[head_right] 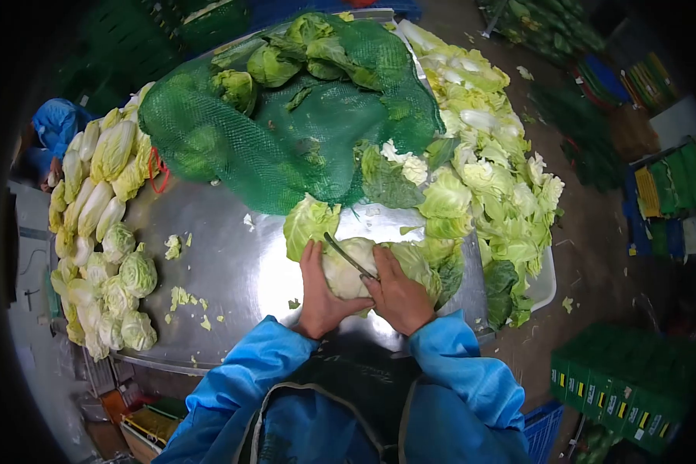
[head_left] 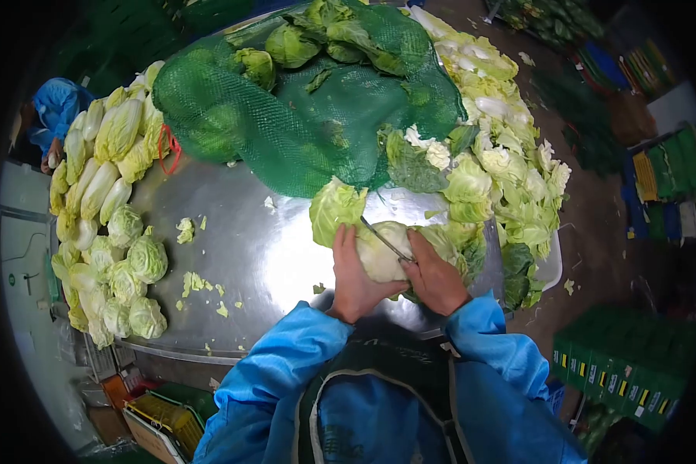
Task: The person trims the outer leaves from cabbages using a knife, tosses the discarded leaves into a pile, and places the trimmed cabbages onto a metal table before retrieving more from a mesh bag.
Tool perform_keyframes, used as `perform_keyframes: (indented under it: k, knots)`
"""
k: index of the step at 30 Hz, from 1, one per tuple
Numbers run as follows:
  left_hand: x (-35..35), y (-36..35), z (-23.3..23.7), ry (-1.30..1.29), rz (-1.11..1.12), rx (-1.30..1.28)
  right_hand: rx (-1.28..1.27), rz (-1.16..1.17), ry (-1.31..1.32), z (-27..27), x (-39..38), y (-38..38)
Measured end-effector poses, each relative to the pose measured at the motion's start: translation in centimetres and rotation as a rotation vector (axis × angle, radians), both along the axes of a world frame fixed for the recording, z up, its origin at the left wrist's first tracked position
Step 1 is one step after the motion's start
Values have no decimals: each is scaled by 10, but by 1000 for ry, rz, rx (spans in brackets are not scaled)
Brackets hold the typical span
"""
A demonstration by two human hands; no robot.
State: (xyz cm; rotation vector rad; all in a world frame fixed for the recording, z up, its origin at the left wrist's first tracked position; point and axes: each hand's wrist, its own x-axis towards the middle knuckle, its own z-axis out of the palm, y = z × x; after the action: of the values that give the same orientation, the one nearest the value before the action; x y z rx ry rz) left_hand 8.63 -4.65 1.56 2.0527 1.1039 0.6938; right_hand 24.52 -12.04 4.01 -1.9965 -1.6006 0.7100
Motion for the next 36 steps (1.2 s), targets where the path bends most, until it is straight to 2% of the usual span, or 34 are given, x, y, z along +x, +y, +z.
perform_keyframes:
  k: [3,5,8,12,14,15,17,18,20,21,22,24,26,28,30,32,36]
  knots:
    - [-1,-3,-8,-54,37,-111,-31,40,-31,11,-4,1]
    - [0,2,-3,-70,26,-166,-233,16,-34,25,-8,8]
    - [3,7,-6,-83,14,-189,-188,-37,-89,24,-6,18]
    - [8,7,-1,-53,-82,-118,-30,-160,-45,-31,25,27]
    - [6,5,-4,-23,-127,6,-23,-223,98,-69,55,30]
    - [2,7,-5,-54,-161,0,-17,-226,99,-67,59,27]
    - [-13,7,-9,-97,-186,-20,-91,-364,328,-59,57,10]
    - [-18,8,-11,-98,-182,-18,-90,-359,327,-53,53,3]
    - [-31,4,-16,-243,-50,-374,39,-330,411,-28,34,-10]
    - [-31,-1,-17,-242,6,-442,-96,-326,443,-3,21,-10]
    - [-29,-4,-17,-236,8,-444,-99,-327,448,-7,13,-10]
    - [-23,-5,-18,-221,23,-338,173,-247,242,-17,5,-5]
    - [-19,-3,-12,-182,-9,-294,130,-261,264,-10,3,3]
    - [-17,4,-8,-149,-35,-243,83,-374,669,-32,4,11]
    - [-21,5,-9,-158,-73,-235,143,-412,663,-47,1,11]
    - [-15,8,-6,-123,-59,-199,213,-395,330,-56,1,11]
    - [-2,19,1,-25,-71,-162,169,-389,193,-58,24,31]
